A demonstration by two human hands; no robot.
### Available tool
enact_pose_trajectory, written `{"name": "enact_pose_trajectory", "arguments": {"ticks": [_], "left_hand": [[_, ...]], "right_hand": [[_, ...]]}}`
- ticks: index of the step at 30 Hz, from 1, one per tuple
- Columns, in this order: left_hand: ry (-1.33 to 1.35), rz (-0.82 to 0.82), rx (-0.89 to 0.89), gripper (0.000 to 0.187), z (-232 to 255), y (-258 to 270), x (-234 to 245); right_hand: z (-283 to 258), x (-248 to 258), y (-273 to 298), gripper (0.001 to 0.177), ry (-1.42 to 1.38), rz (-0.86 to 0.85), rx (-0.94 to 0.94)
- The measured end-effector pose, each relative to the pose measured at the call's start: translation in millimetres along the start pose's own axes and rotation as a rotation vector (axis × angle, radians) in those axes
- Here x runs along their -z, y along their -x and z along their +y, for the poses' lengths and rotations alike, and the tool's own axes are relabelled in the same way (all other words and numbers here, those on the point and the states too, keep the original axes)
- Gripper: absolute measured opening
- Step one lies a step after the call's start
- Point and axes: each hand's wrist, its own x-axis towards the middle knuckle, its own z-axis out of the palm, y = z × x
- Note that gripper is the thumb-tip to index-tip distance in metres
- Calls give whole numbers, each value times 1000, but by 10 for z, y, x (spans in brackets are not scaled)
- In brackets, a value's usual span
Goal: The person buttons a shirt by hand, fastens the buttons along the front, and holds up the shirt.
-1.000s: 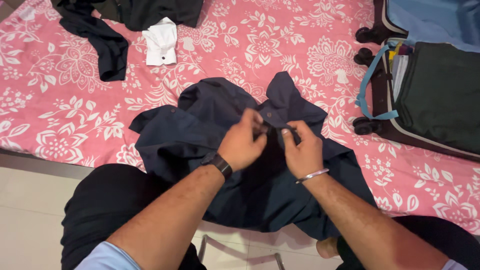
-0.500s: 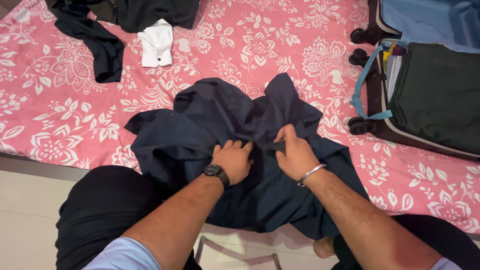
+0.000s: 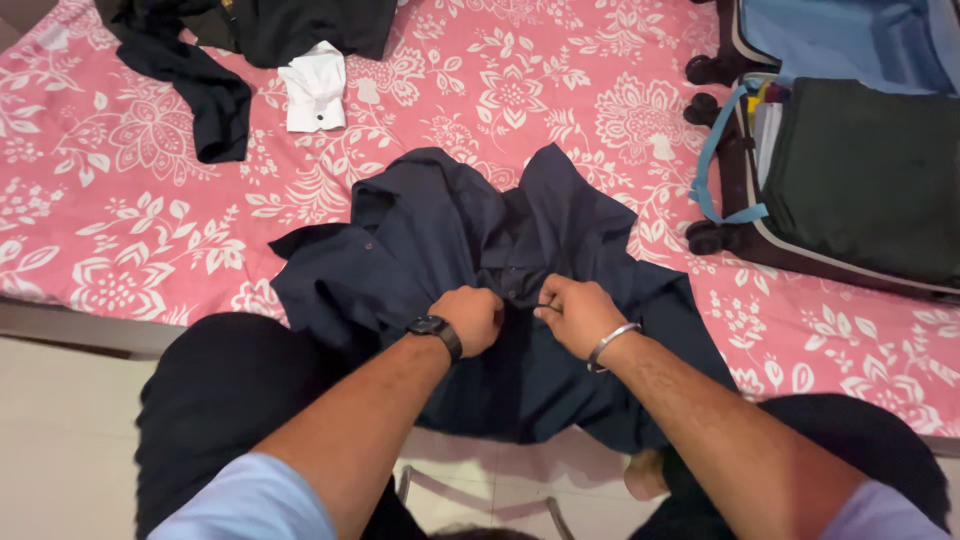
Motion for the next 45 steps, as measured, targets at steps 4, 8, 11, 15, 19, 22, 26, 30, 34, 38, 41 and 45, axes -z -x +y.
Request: {"name": "enact_pose_trajectory", "arguments": {"ticks": [4, 8, 11, 15, 19, 22, 26, 30, 34, 38, 41, 45], "left_hand": [[-180, 34, -78, 24, -7, 134, -324], [-235, 193, -115, 22, -24, 259, -537], [-136, 272, -16, 20, 82, 408, -472], [201, 394, 236, 16, 334, 584, -94], [422, 511, 239, 13, 440, 661, 107], [526, 583, 183, 11, 375, 616, 11], [704, 605, 27, 14, 78, 499, -281], [936, 481, -48, 15, -140, 230, -326], [654, 440, -23, 23, -105, 337, -450], [676, 422, -65, 24, 30, 354, -427], [613, 353, 58, 24, 104, 473, -394], [584, 407, 28, 21, 137, 577, -358]], "right_hand": [[70, -237, 135, 17, 12, 53, 161], [24, -454, 274, 15, 175, 228, 125], [26, -457, 346, 18, 86, 306, -28], [36, -302, 333, 23, -144, 346, -184], [46, -253, 408, 21, -327, 413, -173], [24, -260, 380, 18, -748, 296, -306], [31, -330, 273, 22, -928, 213, -278], [203, -414, 237, 22, -1053, 174, -332], [356, -493, 121, 28, -1111, 170, -249], [614, -636, 166, 39, -1131, 99, -142], [700, -643, 176, 42, -1020, 132, -99], [583, -406, 328, 22, 111, 514, 218]]}}
